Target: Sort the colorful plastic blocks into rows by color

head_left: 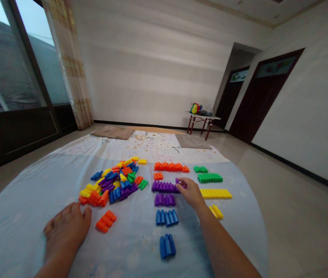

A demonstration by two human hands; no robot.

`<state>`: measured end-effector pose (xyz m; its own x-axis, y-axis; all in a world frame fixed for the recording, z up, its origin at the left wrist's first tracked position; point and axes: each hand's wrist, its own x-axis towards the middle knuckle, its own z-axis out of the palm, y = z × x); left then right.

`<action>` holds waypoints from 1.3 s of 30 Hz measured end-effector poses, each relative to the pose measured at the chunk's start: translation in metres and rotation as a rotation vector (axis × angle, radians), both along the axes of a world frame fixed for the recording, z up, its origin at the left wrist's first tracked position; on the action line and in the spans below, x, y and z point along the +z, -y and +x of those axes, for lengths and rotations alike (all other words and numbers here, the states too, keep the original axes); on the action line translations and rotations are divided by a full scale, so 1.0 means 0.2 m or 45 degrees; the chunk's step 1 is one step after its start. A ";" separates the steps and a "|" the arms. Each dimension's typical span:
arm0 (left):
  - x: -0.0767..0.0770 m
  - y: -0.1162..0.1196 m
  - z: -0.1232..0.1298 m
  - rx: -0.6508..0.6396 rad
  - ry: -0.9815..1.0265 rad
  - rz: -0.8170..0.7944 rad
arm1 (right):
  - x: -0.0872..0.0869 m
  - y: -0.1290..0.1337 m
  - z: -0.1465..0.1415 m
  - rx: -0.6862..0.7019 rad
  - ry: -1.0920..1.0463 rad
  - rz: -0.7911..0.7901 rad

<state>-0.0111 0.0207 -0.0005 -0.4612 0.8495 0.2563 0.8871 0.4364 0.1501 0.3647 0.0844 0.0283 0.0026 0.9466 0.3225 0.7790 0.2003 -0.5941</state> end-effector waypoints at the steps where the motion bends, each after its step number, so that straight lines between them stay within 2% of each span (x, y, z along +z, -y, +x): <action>1: 0.00 0.00 0.00 -0.003 0.008 -0.001 | -0.02 -0.01 0.01 -0.008 0.009 -0.013; 10: -0.01 -0.01 -0.02 -0.014 0.000 -0.023 | -0.05 0.01 -0.05 0.039 0.268 -0.130; 13: -0.01 -0.01 -0.02 -0.017 0.008 -0.042 | -0.05 0.02 -0.04 0.013 0.210 -0.033; 16: -0.01 -0.01 -0.02 -0.014 -0.001 -0.026 | -0.04 0.03 -0.03 -0.004 0.077 0.156; 19: -0.01 -0.01 -0.01 0.021 -0.019 -0.024 | -0.03 0.06 -0.06 0.059 -0.076 0.326; 21: 0.00 0.00 0.00 0.037 -0.031 -0.025 | -0.03 0.09 -0.10 0.122 -0.150 0.371; 27: -0.01 0.02 0.02 0.028 -0.083 0.013 | -0.05 0.16 -0.20 0.243 -0.221 0.292; 35: -0.02 0.03 0.02 0.044 -0.061 0.068 | -0.07 0.18 -0.24 0.311 -0.251 0.259; 39: -0.02 0.03 0.02 0.048 -0.053 0.093 | -0.04 0.22 -0.28 0.425 -0.226 0.241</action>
